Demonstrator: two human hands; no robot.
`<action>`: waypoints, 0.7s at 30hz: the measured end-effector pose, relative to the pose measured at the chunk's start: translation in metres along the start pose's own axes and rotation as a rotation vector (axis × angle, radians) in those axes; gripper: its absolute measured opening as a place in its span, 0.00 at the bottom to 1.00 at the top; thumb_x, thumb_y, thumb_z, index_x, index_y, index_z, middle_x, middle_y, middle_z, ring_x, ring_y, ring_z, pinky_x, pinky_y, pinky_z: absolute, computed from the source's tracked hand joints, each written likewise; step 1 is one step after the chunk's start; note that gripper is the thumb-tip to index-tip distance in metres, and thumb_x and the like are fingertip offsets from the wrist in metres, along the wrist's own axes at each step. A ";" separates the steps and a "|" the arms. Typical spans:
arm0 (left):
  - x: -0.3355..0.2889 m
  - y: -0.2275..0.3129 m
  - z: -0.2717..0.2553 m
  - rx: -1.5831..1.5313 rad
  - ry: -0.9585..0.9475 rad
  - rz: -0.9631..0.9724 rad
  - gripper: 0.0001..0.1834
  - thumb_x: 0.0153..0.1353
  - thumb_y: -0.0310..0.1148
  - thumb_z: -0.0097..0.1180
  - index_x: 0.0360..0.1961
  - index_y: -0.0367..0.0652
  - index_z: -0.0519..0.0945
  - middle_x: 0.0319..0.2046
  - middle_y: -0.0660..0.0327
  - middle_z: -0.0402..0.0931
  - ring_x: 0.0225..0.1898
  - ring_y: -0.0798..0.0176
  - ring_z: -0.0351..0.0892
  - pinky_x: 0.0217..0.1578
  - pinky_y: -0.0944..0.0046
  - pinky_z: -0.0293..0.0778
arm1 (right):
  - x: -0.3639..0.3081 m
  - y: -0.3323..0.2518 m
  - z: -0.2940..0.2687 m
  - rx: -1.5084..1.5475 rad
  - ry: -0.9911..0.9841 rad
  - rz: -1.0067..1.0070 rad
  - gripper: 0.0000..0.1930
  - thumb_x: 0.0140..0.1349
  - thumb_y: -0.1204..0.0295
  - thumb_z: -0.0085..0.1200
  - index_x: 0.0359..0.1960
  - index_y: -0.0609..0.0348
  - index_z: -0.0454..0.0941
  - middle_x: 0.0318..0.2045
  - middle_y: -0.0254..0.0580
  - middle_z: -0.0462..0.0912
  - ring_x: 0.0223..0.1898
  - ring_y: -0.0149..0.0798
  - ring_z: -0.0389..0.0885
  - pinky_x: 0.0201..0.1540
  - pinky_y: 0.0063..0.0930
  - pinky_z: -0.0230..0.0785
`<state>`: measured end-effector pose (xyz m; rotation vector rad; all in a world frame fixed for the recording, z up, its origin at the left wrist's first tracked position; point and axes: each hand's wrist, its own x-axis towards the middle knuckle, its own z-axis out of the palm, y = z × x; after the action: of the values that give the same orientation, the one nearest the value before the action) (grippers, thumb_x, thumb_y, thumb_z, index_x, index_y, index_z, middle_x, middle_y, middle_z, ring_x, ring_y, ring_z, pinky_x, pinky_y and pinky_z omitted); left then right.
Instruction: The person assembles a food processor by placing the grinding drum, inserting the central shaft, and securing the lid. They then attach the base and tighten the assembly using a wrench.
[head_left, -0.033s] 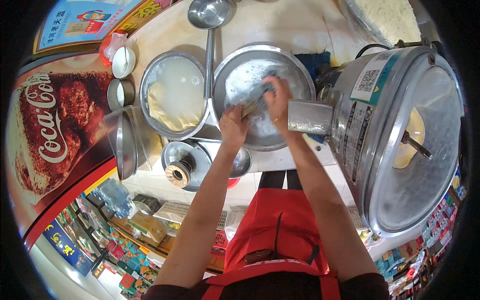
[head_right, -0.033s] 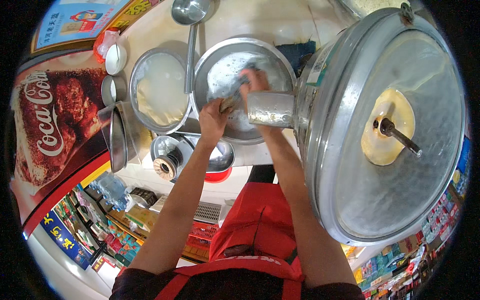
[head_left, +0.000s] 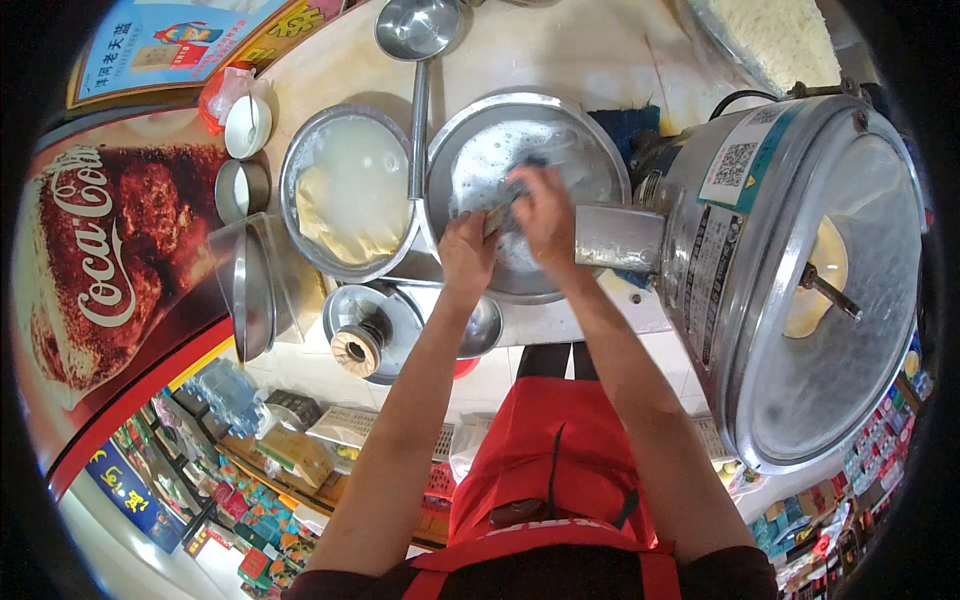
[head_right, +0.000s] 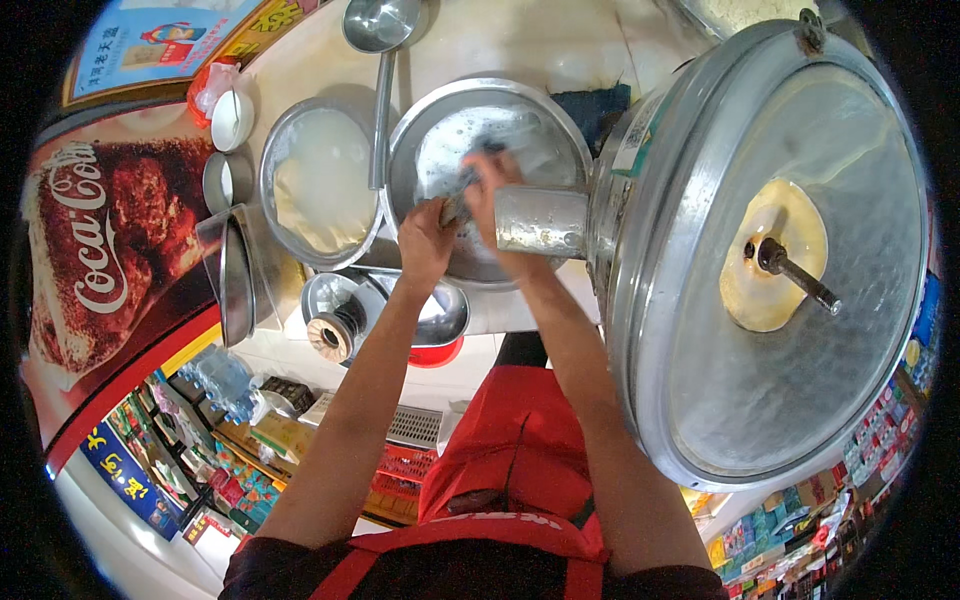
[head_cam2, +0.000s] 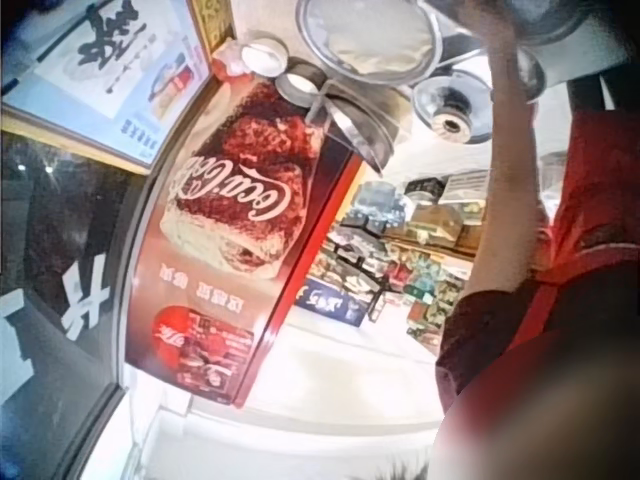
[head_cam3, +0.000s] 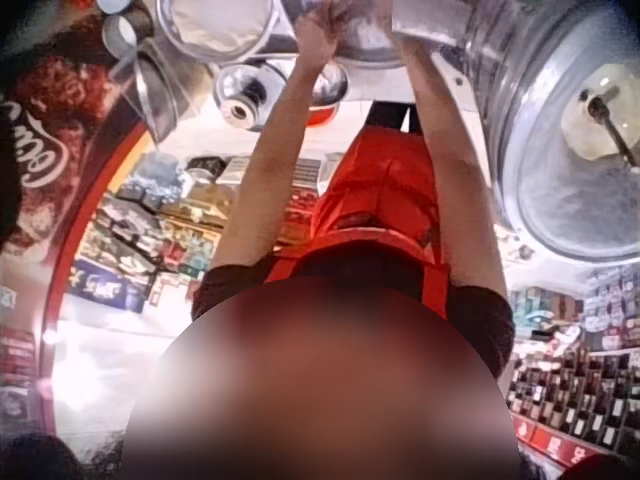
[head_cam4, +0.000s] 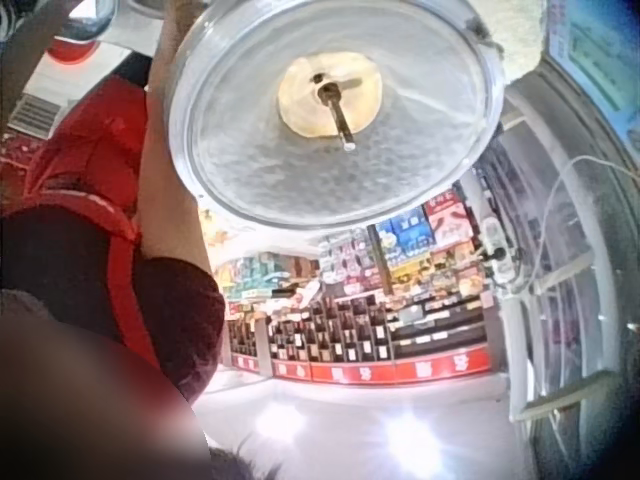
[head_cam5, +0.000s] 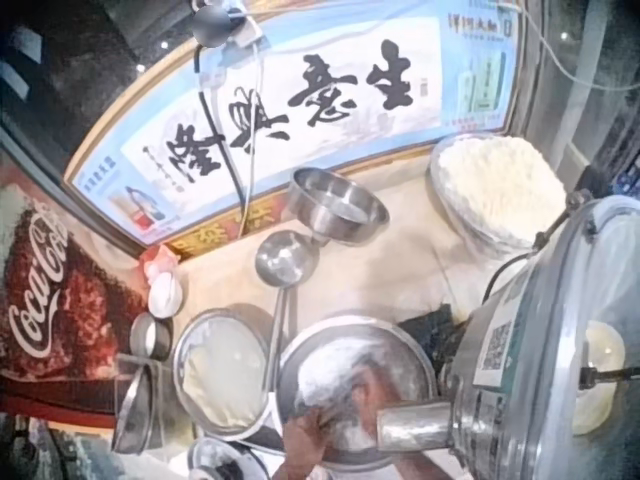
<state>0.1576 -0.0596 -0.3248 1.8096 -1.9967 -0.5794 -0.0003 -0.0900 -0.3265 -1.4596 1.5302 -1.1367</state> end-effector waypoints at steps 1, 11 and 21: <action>0.001 0.000 0.000 0.017 0.015 0.005 0.11 0.51 0.28 0.66 0.36 0.39 0.80 0.33 0.48 0.80 0.36 0.38 0.79 0.38 0.45 0.74 | -0.004 -0.008 0.004 -0.059 -0.025 0.037 0.15 0.55 0.80 0.51 0.44 0.52 0.79 0.40 0.51 0.76 0.45 0.59 0.76 0.47 0.48 0.70; 0.018 0.033 0.000 0.153 -0.142 -0.042 0.16 0.48 0.29 0.69 0.41 0.43 0.82 0.35 0.53 0.80 0.39 0.44 0.79 0.39 0.48 0.76 | 0.020 0.044 -0.026 -0.407 -0.314 0.218 0.11 0.63 0.76 0.55 0.47 0.57 0.77 0.43 0.60 0.76 0.46 0.63 0.77 0.47 0.51 0.69; -0.013 0.008 0.021 -0.466 0.001 -0.372 0.17 0.55 0.22 0.67 0.47 0.38 0.82 0.36 0.59 0.83 0.43 0.65 0.81 0.48 0.61 0.75 | 0.010 0.048 -0.026 -0.118 -0.034 0.220 0.15 0.61 0.79 0.49 0.49 0.55 0.76 0.45 0.56 0.74 0.45 0.60 0.76 0.49 0.48 0.69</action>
<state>0.1404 -0.0451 -0.3381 1.8708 -1.3695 -1.0521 -0.0427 -0.0984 -0.3615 -1.3403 1.7103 -0.9011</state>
